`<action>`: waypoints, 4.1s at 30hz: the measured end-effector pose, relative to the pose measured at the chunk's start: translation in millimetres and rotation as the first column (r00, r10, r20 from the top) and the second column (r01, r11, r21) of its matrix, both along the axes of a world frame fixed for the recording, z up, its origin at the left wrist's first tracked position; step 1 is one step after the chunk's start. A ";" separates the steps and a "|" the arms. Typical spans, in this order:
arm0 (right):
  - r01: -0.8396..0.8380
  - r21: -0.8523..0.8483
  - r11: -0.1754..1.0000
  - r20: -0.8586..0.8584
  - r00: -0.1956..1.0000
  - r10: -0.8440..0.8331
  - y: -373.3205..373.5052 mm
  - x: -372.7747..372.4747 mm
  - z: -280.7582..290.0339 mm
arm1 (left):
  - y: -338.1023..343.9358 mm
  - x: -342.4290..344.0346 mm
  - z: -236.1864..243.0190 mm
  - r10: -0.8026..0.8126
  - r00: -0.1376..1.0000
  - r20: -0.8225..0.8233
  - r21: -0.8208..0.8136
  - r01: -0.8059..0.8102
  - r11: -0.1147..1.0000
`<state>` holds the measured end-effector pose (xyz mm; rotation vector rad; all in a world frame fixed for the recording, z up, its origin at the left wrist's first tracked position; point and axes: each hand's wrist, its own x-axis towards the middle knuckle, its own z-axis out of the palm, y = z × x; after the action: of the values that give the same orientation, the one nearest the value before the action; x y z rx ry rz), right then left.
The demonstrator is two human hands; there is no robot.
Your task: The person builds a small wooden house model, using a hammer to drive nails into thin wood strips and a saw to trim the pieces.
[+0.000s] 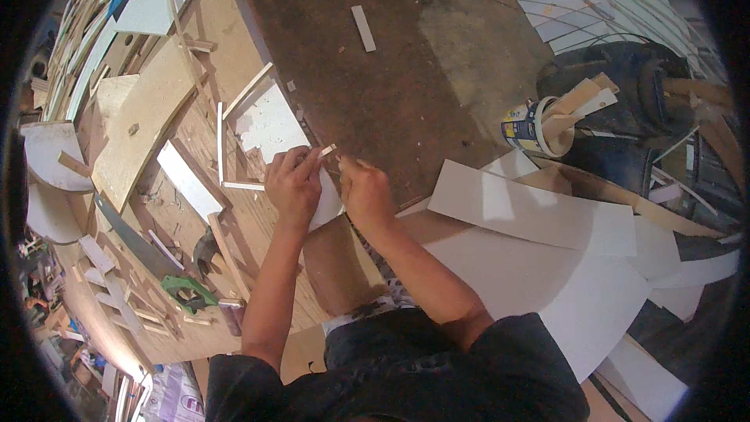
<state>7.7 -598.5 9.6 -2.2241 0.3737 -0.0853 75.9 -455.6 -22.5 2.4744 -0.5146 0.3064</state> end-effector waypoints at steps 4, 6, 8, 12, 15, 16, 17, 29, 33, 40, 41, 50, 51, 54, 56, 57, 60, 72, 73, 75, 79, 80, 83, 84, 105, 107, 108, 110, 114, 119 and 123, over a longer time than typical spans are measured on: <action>0.032 0.022 0.999 -0.036 0.999 -0.031 5.5 -25.5 -3.3 | 3.1 -0.2 0.0 -0.020 1.000 0.016 0.019 0.020 1.000; 0.059 0.101 0.993 -0.083 0.995 -0.050 3.3 -20.5 1.5 | 3.2 -0.1 -0.7 -0.024 1.000 0.002 0.032 0.023 0.999; -0.009 -0.012 1.000 -0.143 0.990 0.008 -3.5 -5.0 2.9 | 1.6 -0.7 -4.2 -0.013 1.000 -0.003 0.012 0.013 1.000; 0.001 -0.047 0.999 0.004 1.000 -0.001 0.7 -16.3 -3.6 | 1.6 -0.8 -2.7 -0.015 1.000 0.004 0.002 0.015 1.000; 0.014 0.006 1.000 -0.013 1.000 -0.014 1.0 -25.6 0.8 | 1.1 -0.4 -1.1 -0.009 1.000 0.000 0.019 0.009 1.000; 0.008 -0.007 1.000 -0.019 1.000 -0.008 1.0 -16.7 3.7 | 1.4 -1.2 -2.0 -0.014 1.000 -0.005 0.020 0.014 1.000; 0.002 -0.020 1.000 -0.026 1.000 -0.003 1.5 -10.6 4.3 | 2.3 -1.7 -2.8 -0.010 1.000 -0.008 0.018 0.010 1.000; -0.029 -0.077 0.997 0.007 1.000 0.030 -4.0 0.2 -8.4 | -3.3 2.5 -1.2 -0.015 1.000 0.013 0.006 0.015 1.000; 0.026 0.002 1.000 -0.002 1.000 -0.026 5.2 -23.2 -4.4 | 1.6 -2.0 -0.9 0.001 1.000 0.005 0.014 -0.001 1.000; 0.017 -0.010 1.000 0.003 1.000 -0.017 3.1 -12.5 -3.1 | 0.2 1.4 -3.2 -0.015 1.000 0.016 0.027 0.015 1.000; 0.041 0.032 0.999 -0.033 0.999 -0.040 5.6 -19.6 -1.5 | 1.7 1.0 -3.4 -0.015 1.000 0.022 0.017 0.015 1.000; 0.030 0.007 1.000 0.005 1.000 -0.030 4.5 -22.6 -7.4 | 0.9 1.3 -1.4 -0.016 1.000 0.016 0.030 0.016 0.999; 0.030 0.009 1.000 0.008 1.000 -0.030 4.1 -24.1 -5.8 | 1.5 1.7 -1.2 -0.019 1.000 0.015 0.029 0.018 0.999; 0.034 -0.034 0.999 0.006 0.999 -0.034 1.5 -19.0 -4.5 | 0.7 2.2 -2.4 -0.023 0.999 0.026 0.026 0.022 0.999; -0.012 -0.034 0.999 0.000 1.000 0.012 -5.3 0.3 -10.4 | -1.8 2.4 -3.9 -0.013 1.000 0.024 0.033 0.012 0.999; -0.011 -0.034 0.999 -0.001 1.000 0.011 -2.8 -6.1 -10.8 | -0.5 2.3 -5.7 0.003 1.000 0.018 0.045 -0.003 0.999; 0.017 0.026 1.000 0.017 1.000 -0.018 2.6 -30.7 -8.0 | 2.5 1.5 -3.7 -0.001 1.000 0.027 0.058 -0.001 0.998; 0.043 0.009 0.999 0.067 0.997 -0.043 1.8 -25.9 -9.0 | -0.3 1.8 -2.9 0.009 0.999 0.038 0.011 -0.009 1.000; 0.019 -0.010 1.000 0.026 0.999 -0.019 -1.9 -9.8 -3.0 | -0.9 1.2 -2.8 0.007 0.999 0.034 0.010 -0.008 1.000; -0.002 -0.030 1.000 -0.014 1.000 0.001 -1.9 -2.2 -1.7 | -1.1 2.6 -2.1 -0.001 0.999 0.034 0.008 0.001 1.000; 0.039 -0.006 0.999 0.070 0.997 -0.039 4.9 -25.4 -9.3 | 0.4 2.2 -2.9 -0.009 0.999 0.033 0.017 0.009 1.000; 0.060 0.013 0.998 0.056 0.997 -0.061 6.1 -31.4 -10.5 | 1.9 2.2 -3.6 -0.007 0.999 0.036 0.020 0.007 1.000; 0.013 -0.041 0.999 0.003 1.000 -0.013 -1.6 -4.6 -5.9 | 0.9 1.9 -4.7 -0.007 0.999 0.032 0.026 0.006 1.000; 0.016 -0.042 0.999 0.003 1.000 -0.016 -1.7 -0.5 -7.1 | 0.8 2.3 -4.7 -0.007 1.000 0.026 0.035 0.006 0.999; 0.013 -0.109 0.994 0.048 0.999 -0.008 3.6 -6.0 -14.6 | -0.9 2.9 -2.4 -0.033 0.999 0.021 0.005 0.033 0.999; 0.042 -0.049 0.998 0.080 0.996 -0.038 7.3 -26.2 -13.9 | 3.1 1.7 -2.8 -0.028 0.999 0.019 0.009 0.028 1.000; 0.036 -0.049 0.998 0.079 0.996 -0.032 5.8 -24.6 -8.9 | 3.1 0.2 -3.1 -0.022 1.000 0.017 0.010 0.021 1.000; 0.045 -0.041 0.998 -0.003 0.999 -0.046 3.1 -19.1 0.4 | 3.9 0.8 -4.8 -0.013 1.000 0.014 0.011 0.013 1.000; -0.009 -0.058 0.998 0.052 0.999 0.012 -0.1 -3.0 -5.7 | 0.1 0.8 -1.4 -0.035 0.999 0.014 -0.024 0.035 0.999; 0.056 -0.031 0.998 0.029 0.998 -0.055 6.5 -29.0 -5.8 | 1.2 -4.0 0.0 -0.080 0.997 0.019 0.027 0.079 0.996; -0.016 -0.120 0.993 0.011 1.000 0.017 2.7 -46.0 0.9 | 0.6 -3.7 -1.2 -0.059 0.998 0.006 0.020 0.059 0.998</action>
<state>-38.2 -595.7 10.5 -2.3443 0.3517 -0.1146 72.3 -455.1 -23.7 2.4724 -0.5948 0.2869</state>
